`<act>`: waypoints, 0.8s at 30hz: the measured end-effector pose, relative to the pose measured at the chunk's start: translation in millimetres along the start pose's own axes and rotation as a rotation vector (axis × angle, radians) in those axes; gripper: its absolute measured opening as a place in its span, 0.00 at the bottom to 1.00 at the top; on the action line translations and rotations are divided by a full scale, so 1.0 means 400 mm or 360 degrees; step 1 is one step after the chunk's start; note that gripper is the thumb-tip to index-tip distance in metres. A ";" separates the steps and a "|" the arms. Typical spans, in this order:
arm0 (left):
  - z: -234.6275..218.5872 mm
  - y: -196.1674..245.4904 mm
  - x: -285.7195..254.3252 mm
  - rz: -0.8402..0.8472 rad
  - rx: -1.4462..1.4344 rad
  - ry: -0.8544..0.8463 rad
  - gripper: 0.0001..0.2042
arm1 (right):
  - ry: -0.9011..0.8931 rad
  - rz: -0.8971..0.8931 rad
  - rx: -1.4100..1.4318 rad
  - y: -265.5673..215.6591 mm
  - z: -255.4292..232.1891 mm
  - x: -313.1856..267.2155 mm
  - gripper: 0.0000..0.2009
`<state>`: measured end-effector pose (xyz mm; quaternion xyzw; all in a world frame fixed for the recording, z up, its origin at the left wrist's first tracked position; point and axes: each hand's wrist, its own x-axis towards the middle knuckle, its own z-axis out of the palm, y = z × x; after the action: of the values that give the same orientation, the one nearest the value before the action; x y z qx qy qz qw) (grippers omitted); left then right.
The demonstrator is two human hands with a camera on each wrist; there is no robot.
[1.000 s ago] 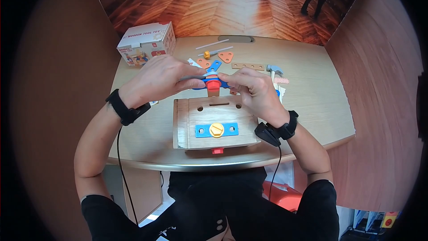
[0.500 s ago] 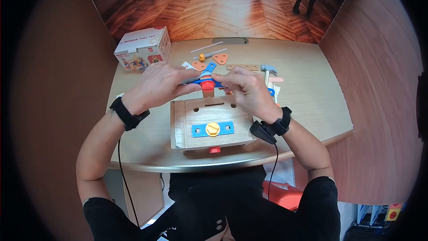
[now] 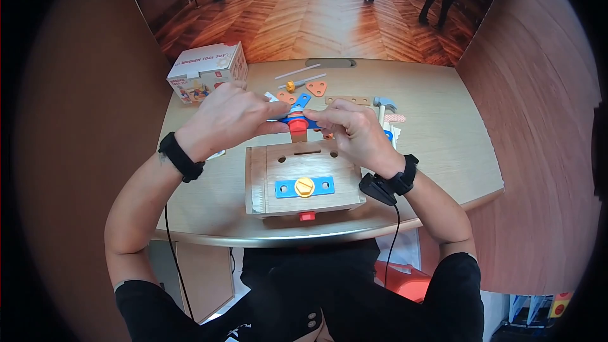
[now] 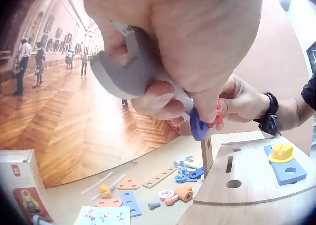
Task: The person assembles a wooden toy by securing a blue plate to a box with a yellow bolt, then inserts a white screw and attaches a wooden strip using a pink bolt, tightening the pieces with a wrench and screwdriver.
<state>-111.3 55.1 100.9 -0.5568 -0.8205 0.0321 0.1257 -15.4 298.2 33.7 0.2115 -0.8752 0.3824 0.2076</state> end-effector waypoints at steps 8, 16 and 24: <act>-0.059 0.015 0.027 0.0144 0.0198 -0.0142 0.19 | -0.0034 -0.0071 -0.0072 0.006 -0.004 -0.004 0.24; -0.047 0.010 0.023 0.0140 0.0135 -0.0087 0.21 | -0.0006 -0.0118 -0.0063 0.011 -0.001 -0.004 0.26; -0.046 0.008 0.024 0.0074 0.0088 -0.0137 0.21 | -0.0018 -0.0089 -0.0083 0.002 -0.005 -0.002 0.26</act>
<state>-107.3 63.4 119.8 -0.5700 -0.8108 0.0814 0.1048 -14.6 300.4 34.0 0.2325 -0.8798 0.3522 0.2188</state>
